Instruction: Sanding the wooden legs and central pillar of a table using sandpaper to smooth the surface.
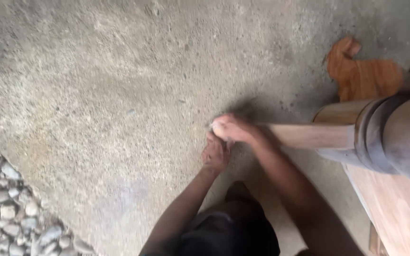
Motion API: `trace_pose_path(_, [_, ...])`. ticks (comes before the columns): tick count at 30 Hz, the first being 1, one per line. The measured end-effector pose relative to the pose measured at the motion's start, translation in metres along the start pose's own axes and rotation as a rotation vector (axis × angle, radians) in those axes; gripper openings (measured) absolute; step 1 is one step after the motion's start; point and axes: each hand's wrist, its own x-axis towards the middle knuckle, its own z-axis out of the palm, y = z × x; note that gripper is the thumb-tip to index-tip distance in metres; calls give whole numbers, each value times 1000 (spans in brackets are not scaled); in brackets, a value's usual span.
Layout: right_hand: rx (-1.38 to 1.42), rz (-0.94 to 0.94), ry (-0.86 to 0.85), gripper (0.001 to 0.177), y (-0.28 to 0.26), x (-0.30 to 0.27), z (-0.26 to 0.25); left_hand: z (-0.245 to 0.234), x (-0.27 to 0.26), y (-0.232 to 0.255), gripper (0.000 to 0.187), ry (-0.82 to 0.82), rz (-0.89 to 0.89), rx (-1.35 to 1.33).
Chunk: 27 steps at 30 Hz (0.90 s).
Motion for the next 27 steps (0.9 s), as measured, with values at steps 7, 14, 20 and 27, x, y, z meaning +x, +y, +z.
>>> trace_pose_path(7, [-662, -187, 318, 37, -68, -45, 25, -3, 11, -3, 69, -106, 1, 148])
trace_pose_path(14, [-743, -161, 360, 23, -64, -22, 32, 16, 45, -21, 91, 484, 684, 783])
trace_pose_path(20, [-870, -266, 428, 32, -76, -37, 35, 5, 26, -12, 76, -11, 76, 89])
trace_pose_path(27, [-960, -384, 428, 32, -9, -48, 42, -13, 9, 2, 94, -193, -40, 268])
